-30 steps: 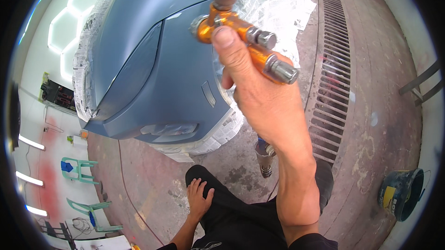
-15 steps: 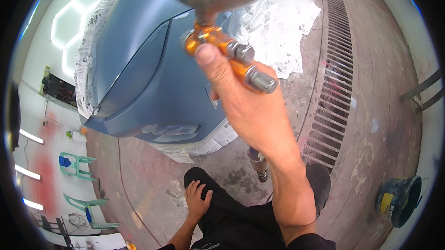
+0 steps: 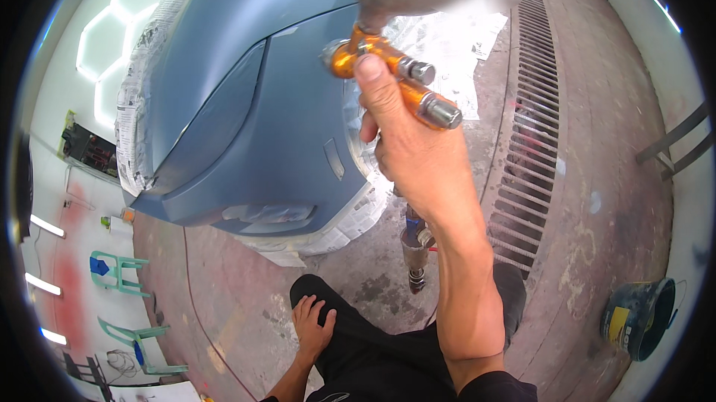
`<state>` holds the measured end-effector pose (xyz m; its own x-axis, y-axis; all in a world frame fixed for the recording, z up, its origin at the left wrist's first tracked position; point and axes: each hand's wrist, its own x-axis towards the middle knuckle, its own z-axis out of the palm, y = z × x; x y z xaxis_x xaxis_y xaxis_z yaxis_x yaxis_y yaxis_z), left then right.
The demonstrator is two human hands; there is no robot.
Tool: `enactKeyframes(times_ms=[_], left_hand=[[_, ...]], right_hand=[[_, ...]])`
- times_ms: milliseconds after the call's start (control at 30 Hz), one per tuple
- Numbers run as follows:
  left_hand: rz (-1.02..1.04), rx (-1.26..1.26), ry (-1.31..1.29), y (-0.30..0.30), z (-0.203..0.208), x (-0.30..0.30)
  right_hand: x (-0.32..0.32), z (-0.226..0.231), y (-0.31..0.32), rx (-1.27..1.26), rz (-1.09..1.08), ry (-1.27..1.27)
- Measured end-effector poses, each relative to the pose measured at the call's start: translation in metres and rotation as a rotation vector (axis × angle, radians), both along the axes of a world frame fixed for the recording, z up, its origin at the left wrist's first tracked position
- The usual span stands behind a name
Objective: The person sands a gray car bumper with a sanding block and wipes it with a cloth, then uses a spray gun to apply paint to the bumper surface. The bumper is masked with newspaper and tape to protect adjacent areas.
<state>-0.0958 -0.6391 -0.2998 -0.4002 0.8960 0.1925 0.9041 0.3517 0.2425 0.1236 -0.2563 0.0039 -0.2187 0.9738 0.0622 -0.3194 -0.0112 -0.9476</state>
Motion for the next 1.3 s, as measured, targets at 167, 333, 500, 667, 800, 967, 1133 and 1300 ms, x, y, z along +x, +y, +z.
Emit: enactKeyframes(times_ms=[167,333,500,667,800,967,1133,1300], left_hand=[[0.001,-0.001,-0.007,0.002,0.000,0.001],[0.000,-0.014,-0.008,0.005,-0.001,0.000],[-0.002,-0.023,-0.005,0.007,-0.005,0.000],[0.004,-0.024,0.002,0.003,-0.004,0.001],[0.015,-0.026,0.005,0.002,-0.002,0.003],[0.027,-0.026,-0.008,0.003,-0.002,0.002],[0.018,-0.048,-0.135,-0.011,-0.002,0.000],[0.016,-0.091,-0.149,-0.022,0.008,0.015]], right_hand=[[0.007,-0.003,0.003,0.032,-0.129,0.006],[0.011,0.004,-0.003,0.039,0.060,0.036],[0.012,0.000,0.004,0.083,0.111,-0.016],[0.015,-0.005,0.015,0.078,-0.086,-0.009],[0.017,-0.003,0.018,0.086,-0.207,0.052],[0.030,0.005,0.019,-0.016,0.014,0.010],[0.034,0.016,0.035,0.107,0.051,-0.024],[0.037,0.032,0.057,0.176,-0.002,-0.037]])
